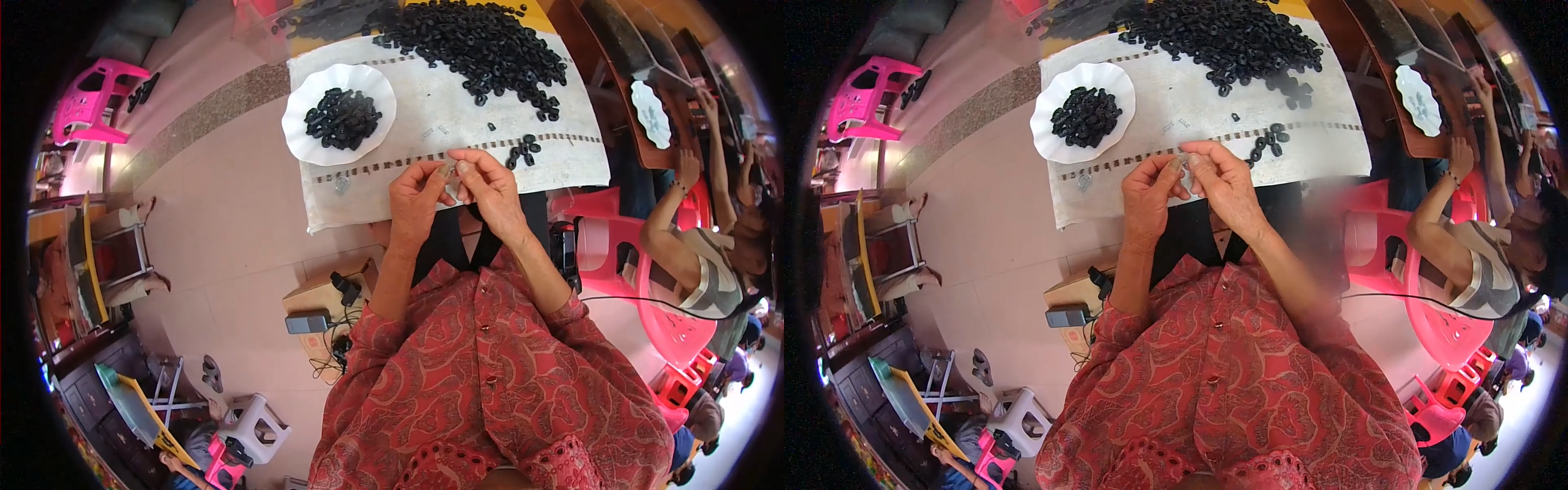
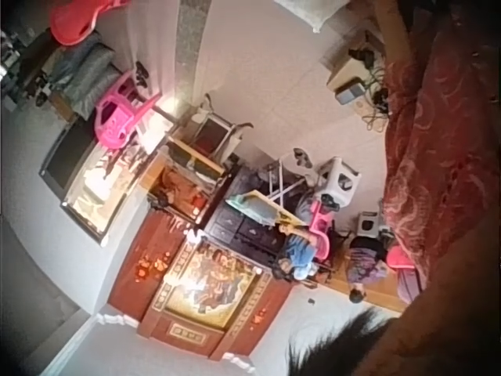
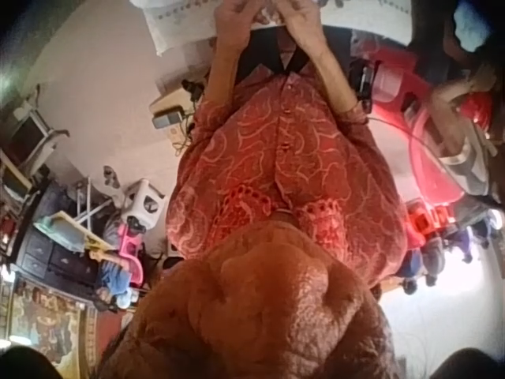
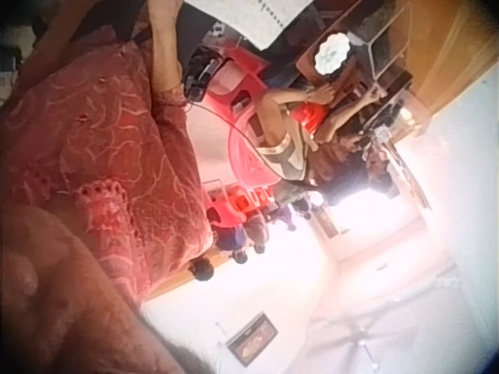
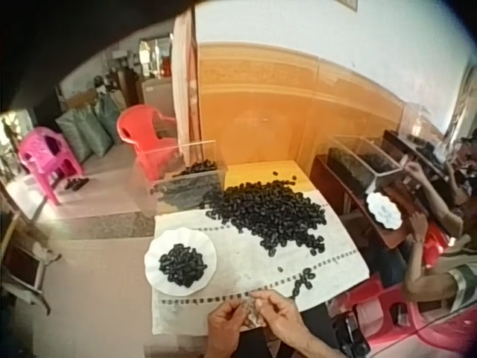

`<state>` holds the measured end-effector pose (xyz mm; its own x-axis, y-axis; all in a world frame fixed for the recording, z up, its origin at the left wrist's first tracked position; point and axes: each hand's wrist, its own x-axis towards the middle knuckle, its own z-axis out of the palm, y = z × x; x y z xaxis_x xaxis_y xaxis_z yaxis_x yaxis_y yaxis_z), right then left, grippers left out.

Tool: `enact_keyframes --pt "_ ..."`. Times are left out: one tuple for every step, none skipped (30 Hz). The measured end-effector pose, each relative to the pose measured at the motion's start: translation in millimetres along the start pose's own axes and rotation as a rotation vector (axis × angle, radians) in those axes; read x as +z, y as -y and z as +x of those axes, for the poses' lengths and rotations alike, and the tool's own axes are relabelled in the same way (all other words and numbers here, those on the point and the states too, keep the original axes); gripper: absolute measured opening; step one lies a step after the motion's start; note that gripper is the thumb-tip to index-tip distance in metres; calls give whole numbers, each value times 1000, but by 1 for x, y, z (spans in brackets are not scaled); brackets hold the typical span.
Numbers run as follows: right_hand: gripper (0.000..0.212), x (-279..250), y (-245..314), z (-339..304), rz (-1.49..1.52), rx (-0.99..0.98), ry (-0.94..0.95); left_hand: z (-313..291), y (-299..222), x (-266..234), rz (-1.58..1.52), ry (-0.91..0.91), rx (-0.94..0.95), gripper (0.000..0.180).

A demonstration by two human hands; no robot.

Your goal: The person assembles small black plastic components by hand, picking up pieces and inserting small pins into them one at a time.

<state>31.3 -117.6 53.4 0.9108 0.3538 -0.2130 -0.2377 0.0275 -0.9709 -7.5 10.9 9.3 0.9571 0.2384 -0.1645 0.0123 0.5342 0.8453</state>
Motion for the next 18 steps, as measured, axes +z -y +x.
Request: enact_keyframes --pt "20 0 0 0 -4 -30 42 -1 -1 -1 13 11 -2 15" --pt "20 -1 -1 1 -7 -58 85 0 -2 -1 12 37 6 15" --pt "20 -3 -2 1 -8 -56 81 1 -3 -1 11 39 2 15" --pt "21 -4 -2 1 -25 -65 95 2 -5 -1 14 63 -23 15" --pt "22 -5 -3 2 -41 -73 111 3 -6 -1 18 85 -47 15" --pt "23 -6 -4 1 -57 -80 129 3 -8 -3 18 78 -51 15" --pt "22 -5 -1 2 -46 -57 126 4 -10 -5 32 91 -62 16" --pt "22 -4 -1 2 -44 -50 136 5 -10 -7 45 101 -71 16" --pt "19 -4 -2 2 -49 -59 127 5 -8 -9 46 86 -71 16" --pt "17 -3 -2 2 -54 -67 127 5 -6 -11 54 84 -68 16" --pt "16 -2 -2 2 -61 -68 86 4 -5 -11 62 79 -65 17" --pt "15 -3 -2 1 -48 -79 74 4 -2 -9 73 68 -70 17" --pt "14 -7 -4 1 -89 -97 64 5 1 -7 44 80 -74 16" --pt "14 -10 -8 2 -98 -116 52 5 2 -4 15 92 -77 16" --pt "14 -12 -11 2 -96 -120 47 4 3 0 -22 88 -41 15" --pt "14 -10 -7 2 -82 -101 50 3 4 2 -26 72 -41 15" --pt "15 -6 -4 0 -69 -82 52 2 5 2 -30 58 -42 15" --pt "14 -1 -1 0 -75 -53 36 2 7 1 -35 39 -9 13"
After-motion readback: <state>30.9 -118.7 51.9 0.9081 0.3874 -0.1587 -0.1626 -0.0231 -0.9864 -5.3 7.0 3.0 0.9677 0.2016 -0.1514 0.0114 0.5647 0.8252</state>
